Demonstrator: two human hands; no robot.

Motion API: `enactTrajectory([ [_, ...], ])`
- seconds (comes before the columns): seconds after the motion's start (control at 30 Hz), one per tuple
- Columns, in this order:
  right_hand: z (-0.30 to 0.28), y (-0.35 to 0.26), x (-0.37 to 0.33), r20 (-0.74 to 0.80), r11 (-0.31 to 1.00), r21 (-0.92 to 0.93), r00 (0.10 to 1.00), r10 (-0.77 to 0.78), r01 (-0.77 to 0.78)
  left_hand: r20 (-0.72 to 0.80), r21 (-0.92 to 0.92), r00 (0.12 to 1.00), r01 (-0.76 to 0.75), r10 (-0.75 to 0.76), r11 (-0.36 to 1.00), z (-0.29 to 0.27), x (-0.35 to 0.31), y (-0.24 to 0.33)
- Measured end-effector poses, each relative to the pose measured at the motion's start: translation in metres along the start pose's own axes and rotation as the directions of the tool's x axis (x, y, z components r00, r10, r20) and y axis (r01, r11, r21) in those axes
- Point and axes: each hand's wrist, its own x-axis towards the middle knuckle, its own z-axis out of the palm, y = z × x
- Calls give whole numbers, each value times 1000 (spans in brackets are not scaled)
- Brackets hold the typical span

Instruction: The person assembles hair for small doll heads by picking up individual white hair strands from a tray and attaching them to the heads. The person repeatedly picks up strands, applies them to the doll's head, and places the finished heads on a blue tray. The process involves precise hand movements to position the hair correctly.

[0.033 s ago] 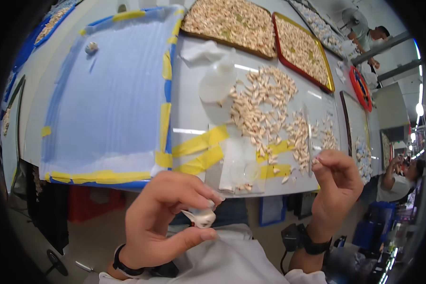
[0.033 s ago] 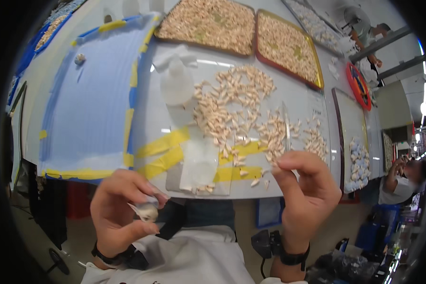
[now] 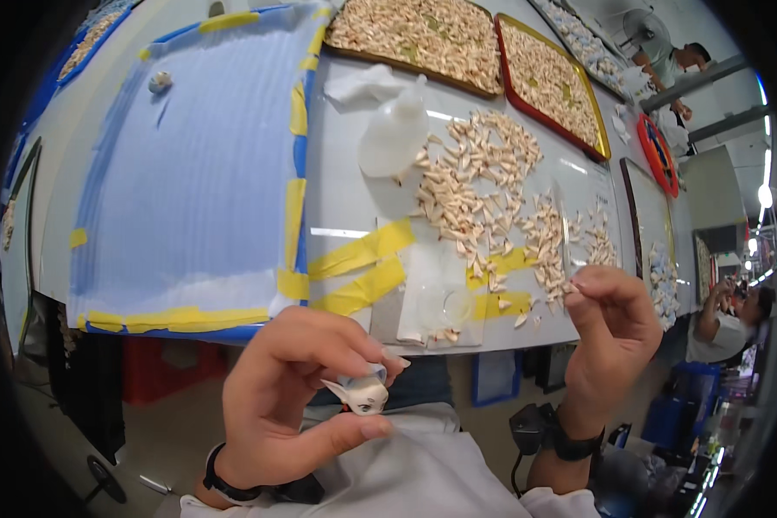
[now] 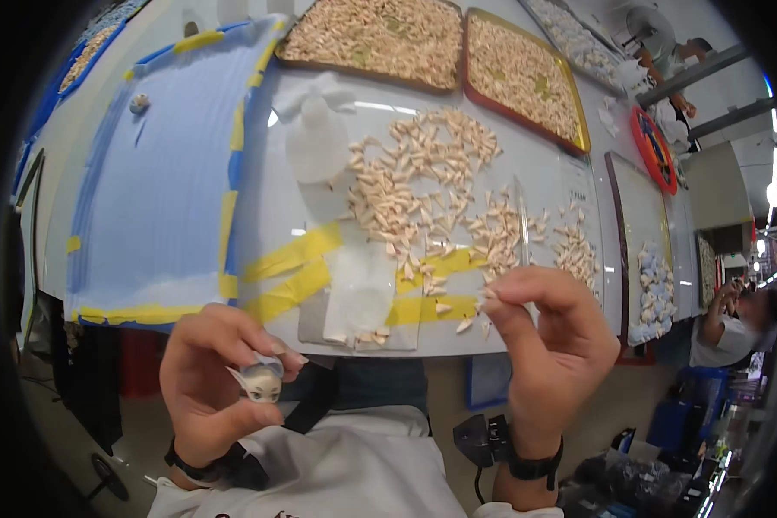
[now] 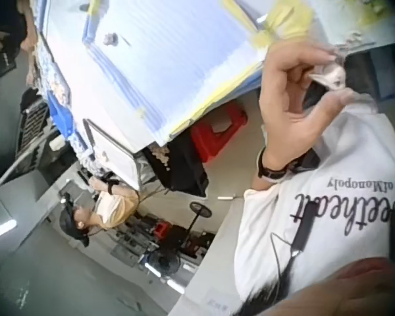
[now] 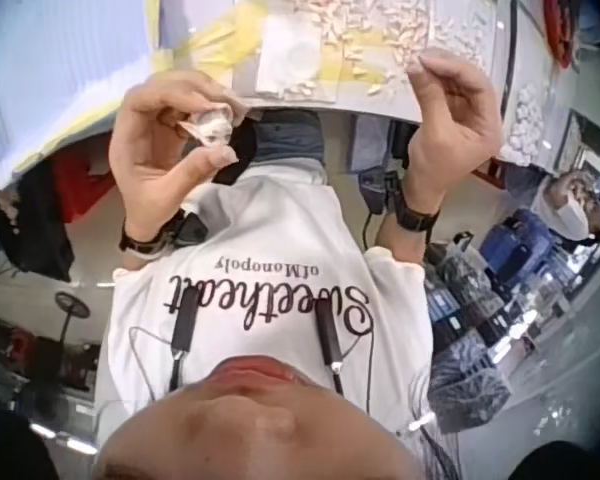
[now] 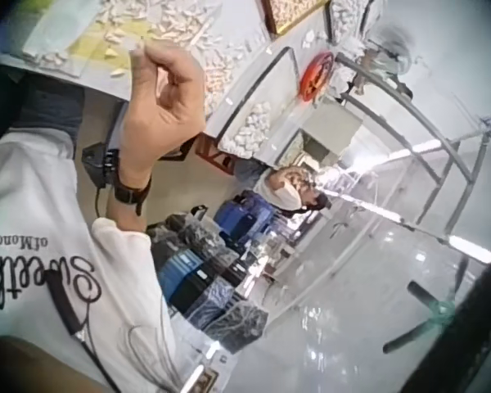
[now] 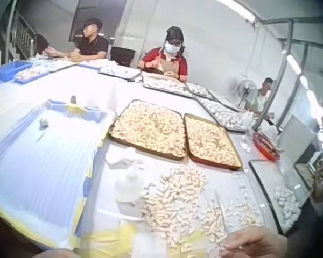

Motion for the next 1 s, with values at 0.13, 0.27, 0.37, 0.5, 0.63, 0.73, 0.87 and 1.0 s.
enactTrajectory([
  [0.13,12,10,0,161,996,-45,984,-74,82,189,200,974,-166,128,966,-19,4,-14],
  [0.27,29,12,-4,265,926,-261,943,-202,272,252,175,951,-230,182,957,-22,10,-25],
  [0.37,29,7,-1,367,808,-386,878,-309,446,141,209,986,-119,90,971,-12,8,-19],
  [0.5,29,5,-1,411,740,-428,841,-351,518,72,111,997,-8,0,994,-4,6,-21],
  [0.63,32,7,-5,328,803,-388,882,-338,452,177,227,982,-102,62,969,-13,9,-25],
  [0.73,36,-4,-17,266,943,-129,927,-264,306,45,126,997,-67,62,990,3,9,-26],
  [0.87,40,-10,-22,336,962,76,901,-274,264,25,178,997,-78,75,981,11,7,-26],
  [1.0,40,-8,-28,345,955,19,894,-285,297,143,285,982,-158,121,945,-1,5,-31],
])
